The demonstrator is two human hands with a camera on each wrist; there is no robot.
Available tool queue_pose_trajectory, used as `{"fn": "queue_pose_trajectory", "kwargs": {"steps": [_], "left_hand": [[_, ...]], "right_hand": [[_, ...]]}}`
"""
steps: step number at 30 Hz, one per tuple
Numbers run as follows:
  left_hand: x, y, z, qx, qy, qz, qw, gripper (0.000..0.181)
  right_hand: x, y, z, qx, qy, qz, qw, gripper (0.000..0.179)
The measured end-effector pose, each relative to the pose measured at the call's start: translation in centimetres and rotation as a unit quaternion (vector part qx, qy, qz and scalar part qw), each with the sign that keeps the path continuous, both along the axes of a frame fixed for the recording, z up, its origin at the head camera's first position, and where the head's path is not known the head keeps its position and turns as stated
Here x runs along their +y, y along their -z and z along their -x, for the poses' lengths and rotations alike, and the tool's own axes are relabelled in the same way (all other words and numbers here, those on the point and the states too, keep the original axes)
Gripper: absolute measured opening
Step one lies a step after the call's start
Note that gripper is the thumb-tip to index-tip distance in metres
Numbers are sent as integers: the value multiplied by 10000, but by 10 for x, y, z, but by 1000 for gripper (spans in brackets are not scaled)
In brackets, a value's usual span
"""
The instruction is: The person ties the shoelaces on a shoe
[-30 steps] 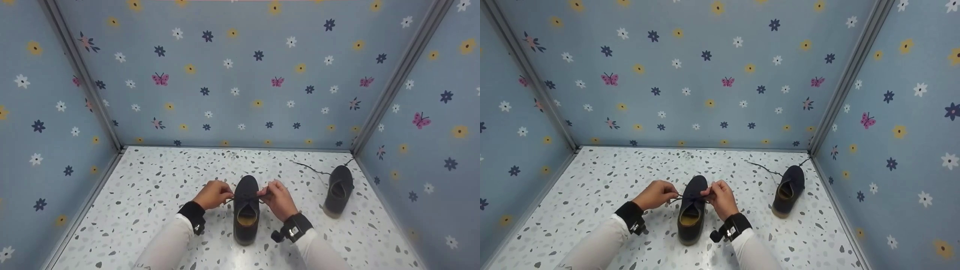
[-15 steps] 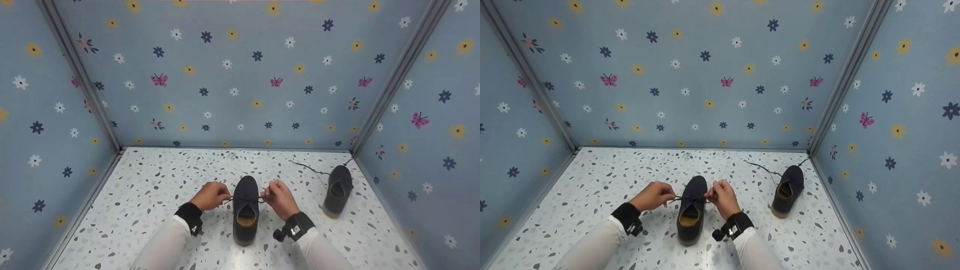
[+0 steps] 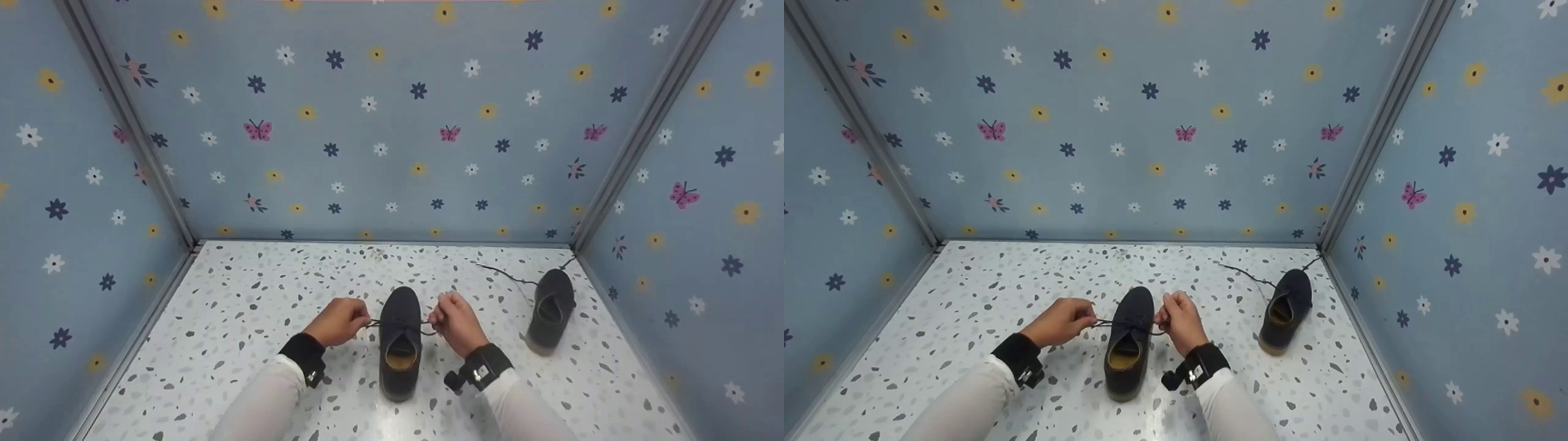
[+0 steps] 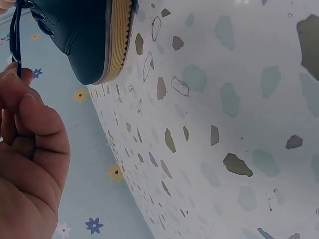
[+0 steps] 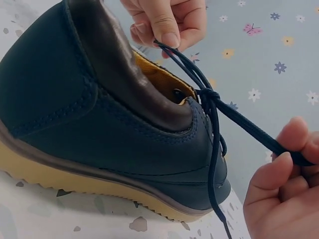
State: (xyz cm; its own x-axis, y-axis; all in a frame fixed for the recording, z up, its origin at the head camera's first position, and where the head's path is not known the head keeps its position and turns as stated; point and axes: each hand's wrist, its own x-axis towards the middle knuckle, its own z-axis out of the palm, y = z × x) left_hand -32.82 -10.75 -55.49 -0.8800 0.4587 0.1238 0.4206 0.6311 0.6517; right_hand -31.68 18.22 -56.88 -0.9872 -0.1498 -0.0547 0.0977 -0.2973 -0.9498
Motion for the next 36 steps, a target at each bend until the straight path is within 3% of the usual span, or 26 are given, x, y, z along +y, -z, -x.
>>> {"fn": "queue_pose_trajectory", "kwargs": {"steps": [13, 20, 27, 32, 36], "left_hand": [[-6, 9, -4, 44, -123, -314, 9994, 15], [-4, 22, -7, 349, -261, -321, 9985, 16], [-4, 29, -11, -2, -357, -422, 9985, 18], [-3, 29, -8, -30, -436, -494, 9978, 17], [-3, 27, -6, -386, -484, -702, 9956, 16]], "right_hand": [[2, 6, 3, -134, 250, 73, 9996, 28], [4, 17, 5, -95, 305, 43, 9995, 27], [5, 26, 4, -354, 330, -101, 9988, 29], [7, 22, 5, -341, 343, -243, 9985, 27], [9, 19, 5, -408, 270, -321, 9983, 25]]}}
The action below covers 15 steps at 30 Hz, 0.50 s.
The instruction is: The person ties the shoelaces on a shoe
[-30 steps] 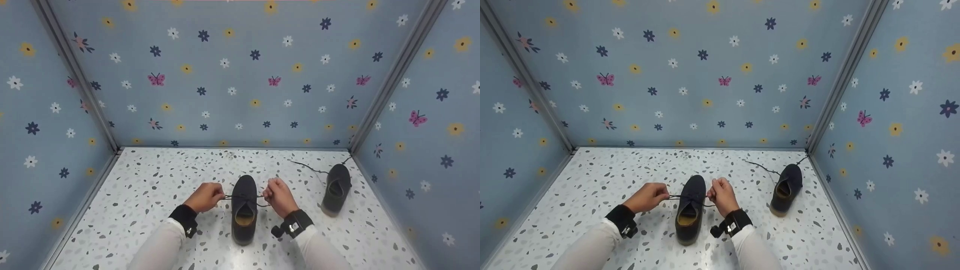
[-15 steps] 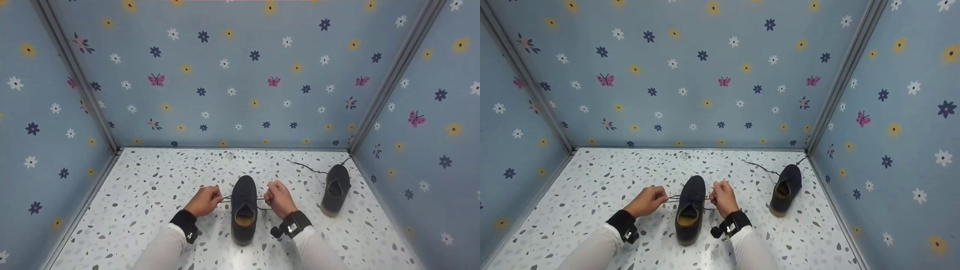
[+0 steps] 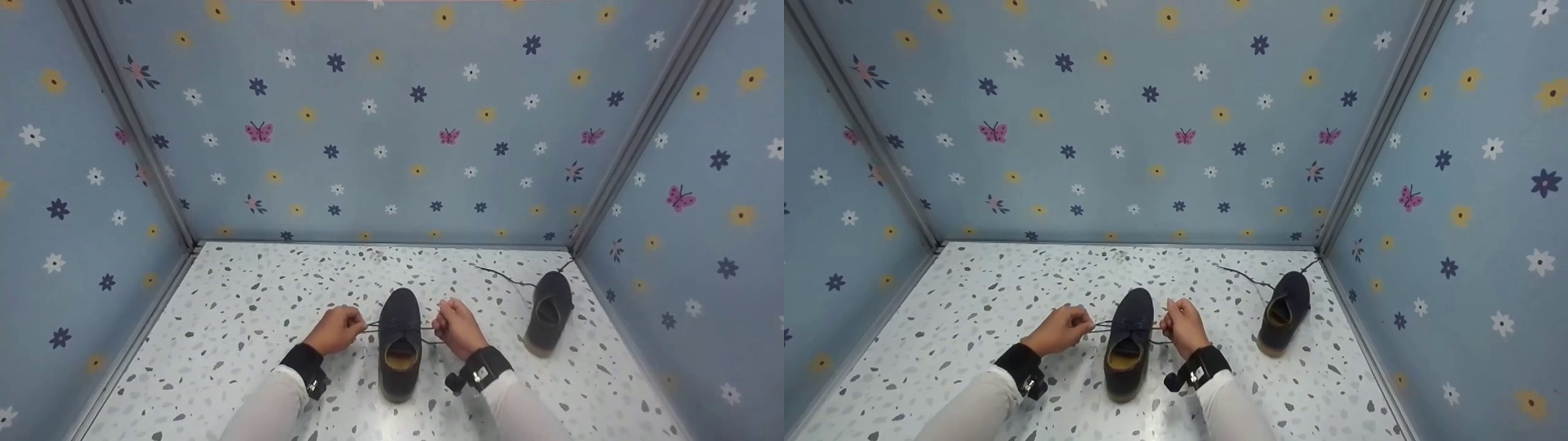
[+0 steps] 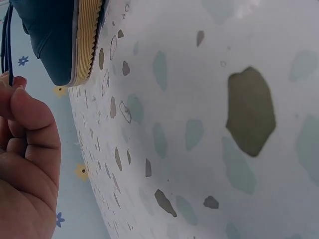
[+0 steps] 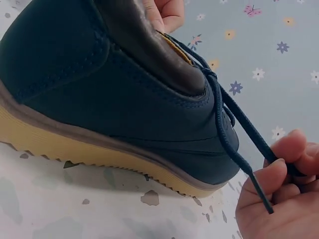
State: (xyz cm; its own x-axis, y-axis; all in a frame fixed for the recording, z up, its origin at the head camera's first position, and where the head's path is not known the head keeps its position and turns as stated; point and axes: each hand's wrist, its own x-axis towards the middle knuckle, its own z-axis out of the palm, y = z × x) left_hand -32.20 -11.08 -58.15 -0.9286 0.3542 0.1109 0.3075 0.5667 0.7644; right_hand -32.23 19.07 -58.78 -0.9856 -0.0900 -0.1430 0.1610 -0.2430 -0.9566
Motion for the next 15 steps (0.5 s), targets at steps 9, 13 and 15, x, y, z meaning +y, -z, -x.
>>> {"fn": "queue_pose_trajectory", "kwargs": {"steps": [9, 13, 15], "left_hand": [[-1, -3, 1, -583, -24, -442, 9973, 16], [0, -6, 1, -688, -28, -471, 9965, 17], [1, -7, 1, -676, -11, -492, 9965, 17]], "right_hand": [[5, -4, 0, -120, -99, -62, 9999, 22], [7, -6, 0, -52, -249, -204, 9995, 22], [9, -7, 0, 5, -270, -313, 9991, 22]]}}
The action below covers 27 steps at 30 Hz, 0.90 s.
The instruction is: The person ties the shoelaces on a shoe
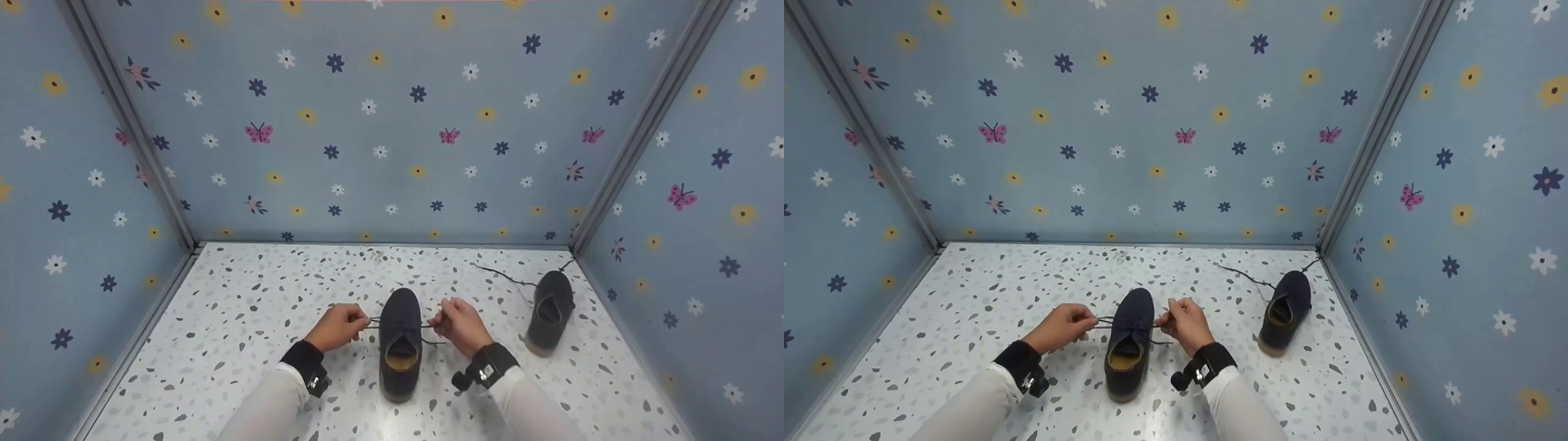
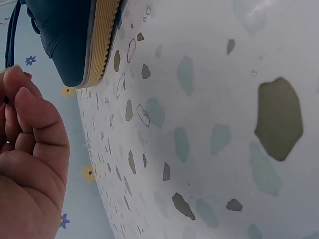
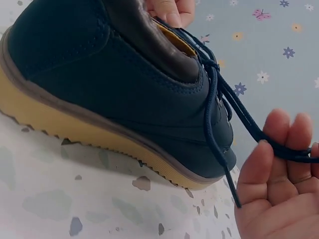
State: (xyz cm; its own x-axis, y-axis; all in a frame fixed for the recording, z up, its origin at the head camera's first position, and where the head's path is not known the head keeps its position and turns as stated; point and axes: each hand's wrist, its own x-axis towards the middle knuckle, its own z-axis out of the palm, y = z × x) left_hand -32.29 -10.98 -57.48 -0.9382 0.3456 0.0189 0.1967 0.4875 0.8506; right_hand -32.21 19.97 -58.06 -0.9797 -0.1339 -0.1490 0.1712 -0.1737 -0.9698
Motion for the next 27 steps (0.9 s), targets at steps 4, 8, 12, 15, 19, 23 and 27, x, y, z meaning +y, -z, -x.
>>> {"fn": "queue_pose_trajectory", "kwargs": {"steps": [4, 8, 12, 15, 19, 23, 27], "left_hand": [[1, -4, 1, 14, 9, 10, 10000, 19], [2, -9, 1, -12, 0, 62, 10000, 18], [3, -12, 2, -29, -63, 186, 9998, 16], [2, -14, 2, -56, -127, 306, 9994, 16], [0, -18, 1, -25, -163, 384, 9991, 15], [-2, -22, 0, 60, -132, 424, 9990, 14], [-4, -26, -1, 170, -69, 459, 9988, 14]], "right_hand": [[5, -3, 0, 57, 70, -380, 9992, 21], [10, -5, 0, 64, 144, -788, 9968, 21], [14, -7, -1, 125, 193, -1240, 9920, 22], [16, -9, -2, 134, 242, -1558, 9874, 23], [18, -10, -2, 129, 300, -1928, 9807, 24], [19, -11, -1, 190, 296, -2232, 9741, 24], [21, -12, 0, 282, 229, -2565, 9659, 24]]}}
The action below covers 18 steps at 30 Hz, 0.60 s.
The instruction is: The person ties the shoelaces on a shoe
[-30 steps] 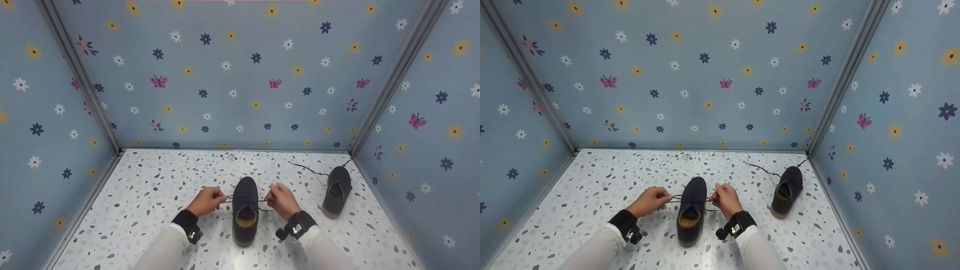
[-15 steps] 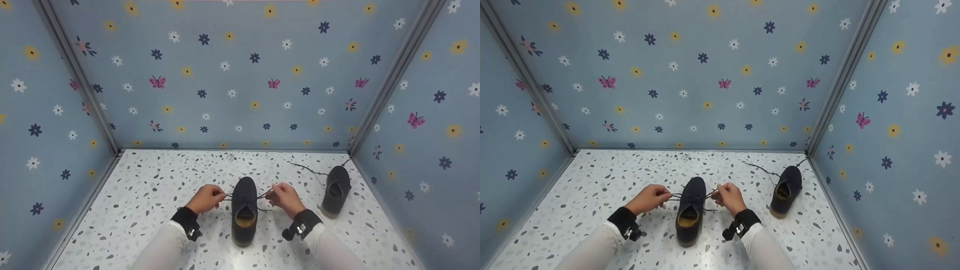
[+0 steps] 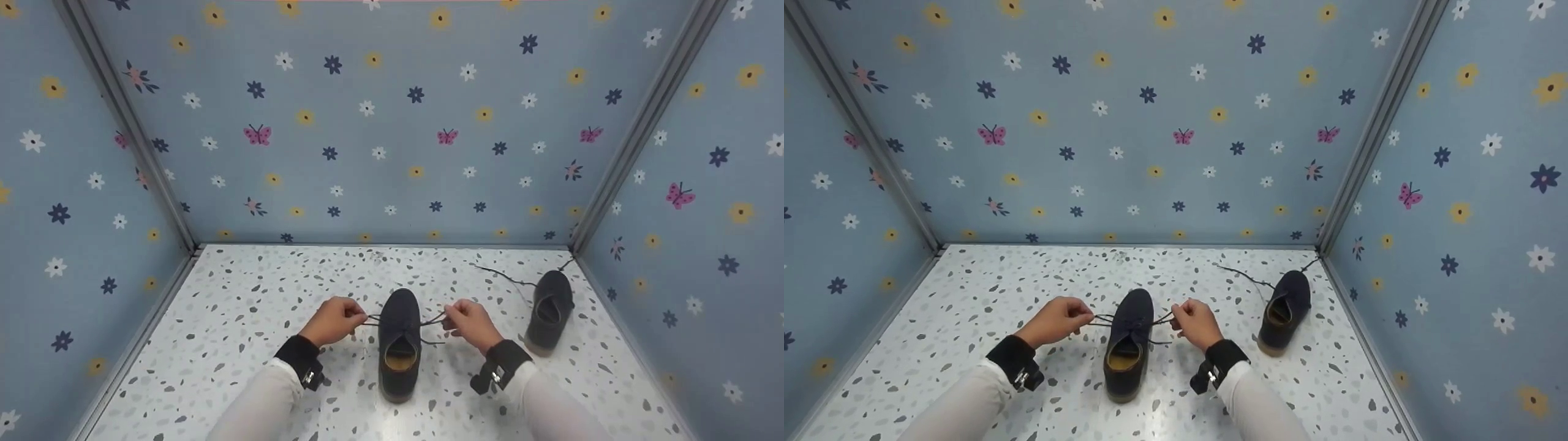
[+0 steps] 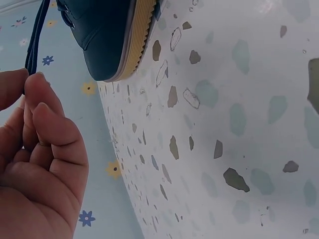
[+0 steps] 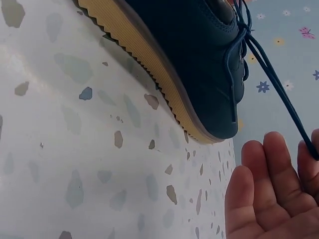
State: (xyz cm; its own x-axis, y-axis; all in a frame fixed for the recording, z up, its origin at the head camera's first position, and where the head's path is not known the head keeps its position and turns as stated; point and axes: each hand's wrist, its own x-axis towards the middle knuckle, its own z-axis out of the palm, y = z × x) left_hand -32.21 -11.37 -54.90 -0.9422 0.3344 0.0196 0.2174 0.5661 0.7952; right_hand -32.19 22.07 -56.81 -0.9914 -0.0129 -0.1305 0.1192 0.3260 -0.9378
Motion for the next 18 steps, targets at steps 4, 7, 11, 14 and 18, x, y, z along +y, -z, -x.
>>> {"fn": "queue_pose_trajectory", "kwargs": {"steps": [4, 7, 11, 14, 18], "left_hand": [[1, -5, -2, 103, 9, 37, 9999, 14], [2, -10, -3, 117, -130, 14, 9998, 12], [4, -19, -5, 171, -393, -112, 9990, 10], [6, -25, -6, 300, -442, -168, 9984, 10], [12, -31, -10, 348, -277, -150, 9989, 11]], "right_hand": [[2, -3, -2, 10, -97, -385, 9992, 24], [3, -6, -4, 57, -157, -659, 9977, 25], [5, -8, -5, 200, -282, -1139, 9929, 26], [8, -9, -5, 389, -421, -1477, 9874, 26], [14, -13, -6, 665, -652, -1700, 9810, 25]]}}
